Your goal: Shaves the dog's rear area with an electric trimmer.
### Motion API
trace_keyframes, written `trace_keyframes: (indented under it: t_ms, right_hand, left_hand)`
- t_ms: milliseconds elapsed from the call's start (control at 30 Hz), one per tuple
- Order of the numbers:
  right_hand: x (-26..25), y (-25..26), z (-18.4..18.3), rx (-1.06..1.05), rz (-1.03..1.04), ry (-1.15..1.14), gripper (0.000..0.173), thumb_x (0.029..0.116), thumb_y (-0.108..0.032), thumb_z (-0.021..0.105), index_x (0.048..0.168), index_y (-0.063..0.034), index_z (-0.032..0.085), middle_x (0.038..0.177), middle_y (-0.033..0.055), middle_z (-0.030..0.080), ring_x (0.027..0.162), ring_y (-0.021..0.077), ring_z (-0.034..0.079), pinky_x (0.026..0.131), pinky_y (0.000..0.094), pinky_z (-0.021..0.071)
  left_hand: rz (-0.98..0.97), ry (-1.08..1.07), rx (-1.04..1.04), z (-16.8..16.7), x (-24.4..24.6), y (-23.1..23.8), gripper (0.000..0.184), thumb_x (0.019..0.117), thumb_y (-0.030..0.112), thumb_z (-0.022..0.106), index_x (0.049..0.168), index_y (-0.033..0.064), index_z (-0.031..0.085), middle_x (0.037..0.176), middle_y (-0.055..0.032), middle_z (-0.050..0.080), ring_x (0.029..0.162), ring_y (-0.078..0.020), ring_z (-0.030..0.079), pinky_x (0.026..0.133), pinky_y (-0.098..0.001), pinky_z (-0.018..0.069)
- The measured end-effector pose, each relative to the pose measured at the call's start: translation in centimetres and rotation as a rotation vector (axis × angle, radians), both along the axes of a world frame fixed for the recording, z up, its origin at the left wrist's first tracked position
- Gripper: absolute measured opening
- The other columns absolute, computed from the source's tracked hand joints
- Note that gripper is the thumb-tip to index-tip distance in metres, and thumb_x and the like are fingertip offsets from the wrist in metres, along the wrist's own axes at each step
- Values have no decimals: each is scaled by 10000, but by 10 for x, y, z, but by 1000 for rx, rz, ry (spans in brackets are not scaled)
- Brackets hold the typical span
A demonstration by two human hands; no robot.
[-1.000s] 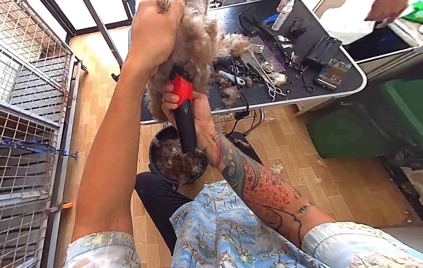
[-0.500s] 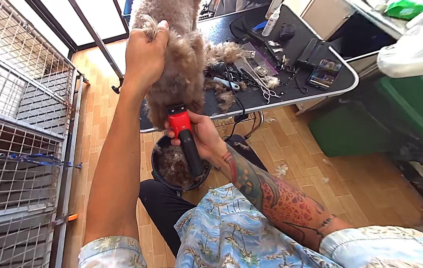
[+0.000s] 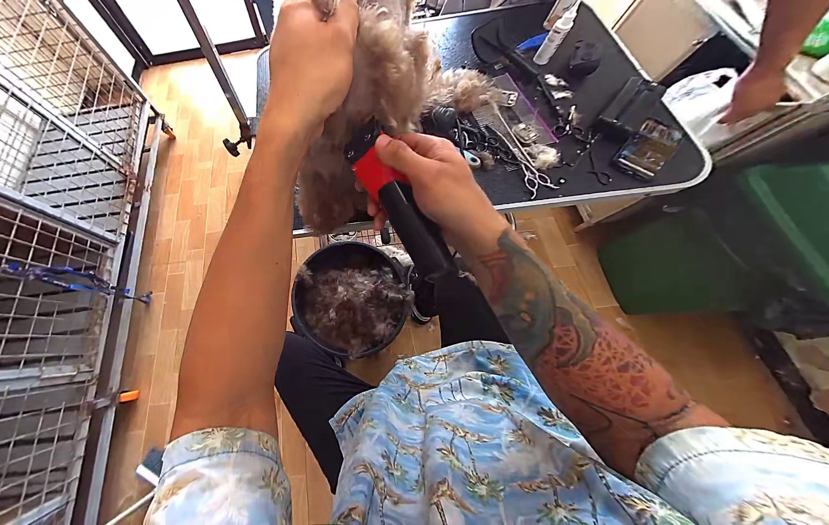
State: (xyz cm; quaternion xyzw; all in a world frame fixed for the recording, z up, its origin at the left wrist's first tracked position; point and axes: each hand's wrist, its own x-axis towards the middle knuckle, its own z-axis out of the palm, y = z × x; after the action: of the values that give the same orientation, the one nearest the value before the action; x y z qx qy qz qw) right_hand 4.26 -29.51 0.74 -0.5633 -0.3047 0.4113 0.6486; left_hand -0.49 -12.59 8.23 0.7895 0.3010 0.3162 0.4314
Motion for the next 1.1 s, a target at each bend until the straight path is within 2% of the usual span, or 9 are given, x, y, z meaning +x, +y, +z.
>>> trace_keyframes:
  t_ms: [33, 167, 333, 533, 833, 1000, 1100]
  right_hand:
    - [1, 3, -1, -5, -1, 22, 361, 1104, -330, 458, 1124, -1, 606, 868, 170, 715, 594, 268, 707, 527, 411, 639]
    - [0, 13, -10, 34, -16, 134, 339, 1109, -314, 449, 1149, -4, 581, 890, 178, 707, 617, 271, 709, 542, 412, 639]
    - [-3, 12, -25, 33, -45, 217, 378, 1115, -343, 417, 1173, -9, 584, 885, 183, 704, 645, 288, 719, 580, 440, 650]
    - [-12, 11, -26, 118, -19, 177, 336, 1111, -299, 421, 1139, 1, 568, 920, 200, 699, 657, 304, 714, 593, 465, 649]
    - [-8, 19, -23, 43, -69, 262, 395, 1117, -347, 406, 1164, -2, 593, 876, 195, 700, 638, 303, 715, 592, 470, 650]
    - [-17, 3, -27, 61, -1, 147, 380, 1112, -356, 413, 1156, -22, 590, 893, 194, 711, 625, 298, 715, 568, 461, 644]
    - [-17, 7, -17, 106, -13, 109, 323, 1107, -285, 434, 1131, 6, 572, 871, 191, 697, 622, 298, 711, 575, 465, 651]
  left_hand:
    - [12, 4, -2, 0, 0, -1, 239, 1035, 302, 536, 963, 113, 664, 845, -12, 665, 794, -117, 666, 697, -369, 556]
    - [20, -24, -31, -2, 0, -3, 252, 1046, 318, 532, 947, 104, 620, 792, -8, 637, 721, -108, 647, 642, -341, 544]
    - [39, -23, -39, -7, -1, -3, 285, 1045, 331, 528, 912, 100, 629, 785, -17, 650, 726, -126, 660, 661, -365, 554]
    - [51, -31, -36, -7, -3, -2, 283, 1045, 334, 526, 919, 105, 634, 777, -11, 643, 706, -117, 648, 644, -353, 543]
    - [69, -28, -39, -11, -3, -4, 308, 1042, 350, 528, 908, 92, 632, 786, -32, 643, 716, -142, 651, 657, -382, 546]
    - [77, -15, -45, -9, -5, -3, 309, 1044, 357, 521, 921, 96, 631, 790, -26, 646, 724, -138, 656, 658, -379, 547]
    - [68, -52, -49, -11, -3, 0, 297, 1040, 343, 529, 916, 96, 639, 784, -22, 648, 744, -131, 662, 676, -376, 554]
